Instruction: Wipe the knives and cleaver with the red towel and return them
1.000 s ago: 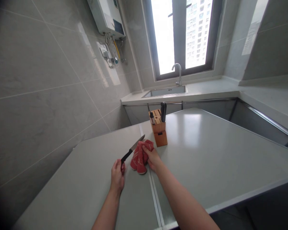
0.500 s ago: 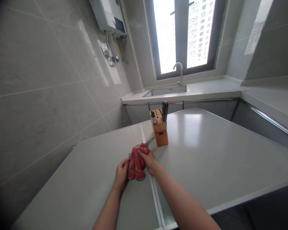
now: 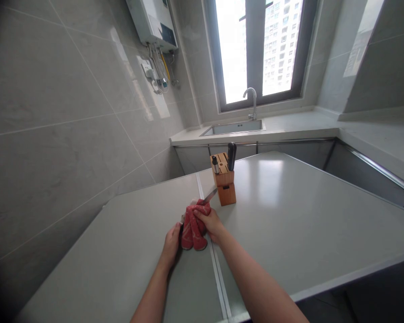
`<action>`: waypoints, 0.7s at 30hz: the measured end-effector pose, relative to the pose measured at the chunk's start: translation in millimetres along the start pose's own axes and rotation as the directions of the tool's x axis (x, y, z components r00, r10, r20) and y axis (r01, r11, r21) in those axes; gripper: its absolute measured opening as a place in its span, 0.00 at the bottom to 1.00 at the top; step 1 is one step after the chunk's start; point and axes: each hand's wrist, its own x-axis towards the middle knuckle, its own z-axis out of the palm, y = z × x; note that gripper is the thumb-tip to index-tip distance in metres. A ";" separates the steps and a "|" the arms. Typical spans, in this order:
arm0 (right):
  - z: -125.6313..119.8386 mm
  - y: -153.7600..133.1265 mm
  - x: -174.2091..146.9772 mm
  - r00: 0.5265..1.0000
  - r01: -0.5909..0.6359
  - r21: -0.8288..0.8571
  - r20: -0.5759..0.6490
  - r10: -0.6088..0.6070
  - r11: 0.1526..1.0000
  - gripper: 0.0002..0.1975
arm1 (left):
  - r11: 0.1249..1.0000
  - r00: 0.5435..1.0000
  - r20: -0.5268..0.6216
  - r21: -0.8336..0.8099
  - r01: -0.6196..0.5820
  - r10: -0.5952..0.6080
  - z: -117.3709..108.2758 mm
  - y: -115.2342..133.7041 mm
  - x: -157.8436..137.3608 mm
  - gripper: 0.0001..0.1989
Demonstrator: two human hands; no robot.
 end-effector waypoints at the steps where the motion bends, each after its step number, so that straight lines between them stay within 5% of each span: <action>1: 0.3 -0.4 -0.1 1.000 0.001 -0.002 -0.003 -0.001 1.000 0.18 | 1.000 1.000 0.001 -0.008 0.002 -0.002 -0.1 -0.1 0.0 0.24; 11: -0.1 0.3 -0.2 1.000 0.001 -0.016 -0.027 -0.002 1.000 0.17 | 0.999 0.997 -0.073 -0.027 -0.019 0.017 2.5 6.3 -3.4 0.21; 21: -1.0 0.5 -0.2 0.999 0.006 -0.020 -0.033 -0.007 1.000 0.18 | 0.999 0.998 -0.021 -0.009 -0.053 0.053 0.8 1.9 -2.1 0.19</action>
